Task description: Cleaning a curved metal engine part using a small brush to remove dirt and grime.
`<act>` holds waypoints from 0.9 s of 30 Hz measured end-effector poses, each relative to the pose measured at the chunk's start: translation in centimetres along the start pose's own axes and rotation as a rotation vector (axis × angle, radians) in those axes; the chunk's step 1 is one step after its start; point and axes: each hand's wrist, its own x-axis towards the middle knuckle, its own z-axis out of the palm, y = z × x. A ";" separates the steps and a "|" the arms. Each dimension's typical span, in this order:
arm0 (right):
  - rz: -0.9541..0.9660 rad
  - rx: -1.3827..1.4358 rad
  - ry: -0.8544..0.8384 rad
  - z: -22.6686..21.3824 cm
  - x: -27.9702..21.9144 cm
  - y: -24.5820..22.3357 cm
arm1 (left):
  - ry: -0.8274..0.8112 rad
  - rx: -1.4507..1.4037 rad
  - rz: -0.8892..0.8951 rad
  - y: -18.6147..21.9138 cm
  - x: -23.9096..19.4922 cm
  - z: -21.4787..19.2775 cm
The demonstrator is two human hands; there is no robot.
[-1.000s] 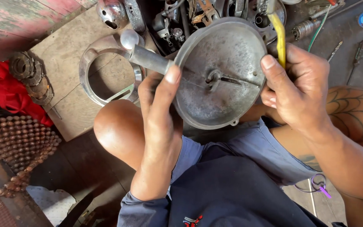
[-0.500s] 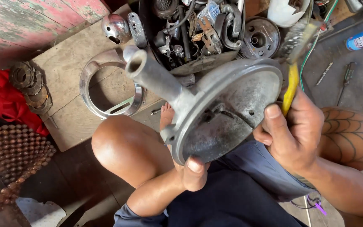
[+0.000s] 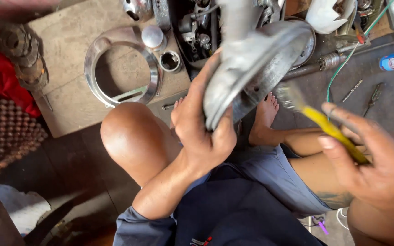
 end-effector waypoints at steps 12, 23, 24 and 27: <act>-0.453 -0.578 -0.095 3.0 1.7 -6.0 | -0.127 -0.010 0.462 -1.2 0.3 0.8; -0.331 -0.647 -0.289 3.9 1.7 -5.9 | -0.184 0.035 0.389 -2.2 -0.3 1.3; -0.336 -0.642 -0.293 2.8 2.0 -5.6 | -0.182 0.040 0.385 -2.7 -0.5 1.7; -0.493 -0.974 -0.400 0.4 2.2 -5.3 | -0.234 0.132 0.376 -3.4 -1.0 2.4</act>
